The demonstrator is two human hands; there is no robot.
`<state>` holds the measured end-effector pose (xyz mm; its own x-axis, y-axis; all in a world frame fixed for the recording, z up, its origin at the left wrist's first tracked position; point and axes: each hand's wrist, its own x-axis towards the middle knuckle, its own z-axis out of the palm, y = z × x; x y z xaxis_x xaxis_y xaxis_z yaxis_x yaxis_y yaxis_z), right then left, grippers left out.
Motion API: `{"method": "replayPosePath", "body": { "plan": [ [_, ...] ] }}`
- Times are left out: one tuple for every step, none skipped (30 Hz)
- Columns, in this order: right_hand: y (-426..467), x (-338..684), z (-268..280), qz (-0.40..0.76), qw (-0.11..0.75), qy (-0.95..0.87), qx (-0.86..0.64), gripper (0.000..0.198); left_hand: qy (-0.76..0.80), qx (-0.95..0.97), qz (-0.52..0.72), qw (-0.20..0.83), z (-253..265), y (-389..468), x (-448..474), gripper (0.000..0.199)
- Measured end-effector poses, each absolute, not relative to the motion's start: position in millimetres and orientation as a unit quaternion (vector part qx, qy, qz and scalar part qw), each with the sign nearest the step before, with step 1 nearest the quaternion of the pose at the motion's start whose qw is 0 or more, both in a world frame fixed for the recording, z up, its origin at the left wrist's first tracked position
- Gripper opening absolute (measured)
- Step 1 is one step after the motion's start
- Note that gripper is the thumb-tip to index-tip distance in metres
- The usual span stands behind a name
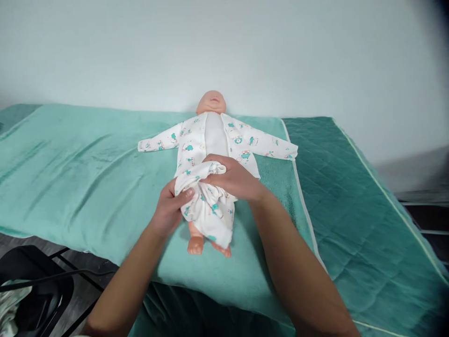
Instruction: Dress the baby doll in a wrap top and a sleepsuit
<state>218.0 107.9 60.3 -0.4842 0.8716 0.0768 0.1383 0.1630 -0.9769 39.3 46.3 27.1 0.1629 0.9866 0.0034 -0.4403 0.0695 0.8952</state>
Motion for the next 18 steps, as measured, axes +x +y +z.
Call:
{"method": "replayPosePath", "body": {
  "plan": [
    [108.6, 219.5, 59.1, 0.522, 0.347, -0.682, -0.377, 0.014, 0.351, 0.395, 0.549, 0.647, 31.2, 34.1, 42.1, 0.034],
    [109.5, 221.1, 58.1, 0.517, 0.344, -0.686, -0.38, 0.014, 0.364, 0.388, 0.544, 0.649, 35.6, 21.4, 44.8, 0.034],
    [110.3, 222.8, 57.4, 0.514, 0.334, -0.691, -0.383, 0.015, 0.378, 0.382, 0.533, 0.653, 40.0, 8.6, 47.3, 0.034],
    [111.0, 224.4, 57.1, 0.512, 0.322, -0.697, -0.386, 0.018, 0.395, 0.377, 0.519, 0.658, 44.1, -4.0, 49.6, 0.033],
    [111.6, 225.8, 57.1, 0.509, 0.309, -0.704, -0.387, 0.02, 0.415, 0.372, 0.506, 0.658, 47.5, -16.1, 51.9, 0.032],
    [111.8, 226.9, 57.5, 0.504, 0.298, -0.713, -0.387, 0.021, 0.437, 0.367, 0.498, 0.653, 50.0, -27.6, 54.5, 0.031],
    [111.7, 227.7, 58.1, 0.497, 0.288, -0.723, -0.384, 0.022, 0.459, 0.362, 0.497, 0.641, 51.5, -38.3, 57.5, 0.03],
    [111.3, 228.3, 59.0, 0.49, 0.279, -0.735, -0.377, 0.024, 0.479, 0.356, 0.502, 0.625, 52.1, -48.2, 61.2, 0.029],
    [110.4, 228.5, 59.9, 0.483, 0.27, -0.749, -0.366, 0.027, 0.495, 0.351, 0.511, 0.609, 51.9, -57.1, 65.5, 0.029],
    [109.4, 228.4, 60.7, 0.475, 0.261, -0.762, -0.356, 0.029, 0.507, 0.344, 0.522, 0.593, 51.3, -65.2, 70.4, 0.029],
    [108.1, 228.1, 61.2, 0.467, 0.25, -0.773, -0.348, 0.031, 0.515, 0.338, 0.534, 0.579, 50.7, -72.4, 75.8, 0.028],
    [106.7, 227.7, 61.5, 0.46, 0.24, -0.783, -0.343, 0.032, 0.52, 0.328, 0.545, 0.571, 50.2, -78.6, 81.2, 0.028],
    [105.4, 227.1, 61.5, 0.45, 0.231, -0.792, -0.342, 0.032, 0.522, 0.315, 0.555, 0.566, 49.9, -84.0, 86.3, 0.028],
    [104.1, 226.4, 61.5, 0.439, 0.223, -0.8, -0.344, 0.03, 0.522, 0.298, 0.565, 0.566, 49.8, -88.5, 90.8, 0.028],
    [103.0, 225.7, 61.4, 0.426, 0.213, -0.808, -0.348, 0.028, 0.519, 0.277, 0.574, 0.569, 49.5, -92.3, 94.1, 0.028],
    [102.0, 224.9, 61.5, 0.411, 0.202, -0.817, -0.351, 0.026, 0.516, 0.254, 0.583, 0.575, 48.8, -95.4, 96.1, 0.029],
    [101.1, 224.1, 61.7, 0.396, 0.189, -0.827, -0.353, 0.024, 0.512, 0.23, 0.591, 0.58, 47.4, -98.0, 96.5, 0.029],
    [100.2, 223.1, 62.3, 0.378, 0.176, -0.837, -0.355, 0.021, 0.508, 0.206, 0.6, 0.582, 45.0, -100.2, 95.5, 0.029]
  ]
}}
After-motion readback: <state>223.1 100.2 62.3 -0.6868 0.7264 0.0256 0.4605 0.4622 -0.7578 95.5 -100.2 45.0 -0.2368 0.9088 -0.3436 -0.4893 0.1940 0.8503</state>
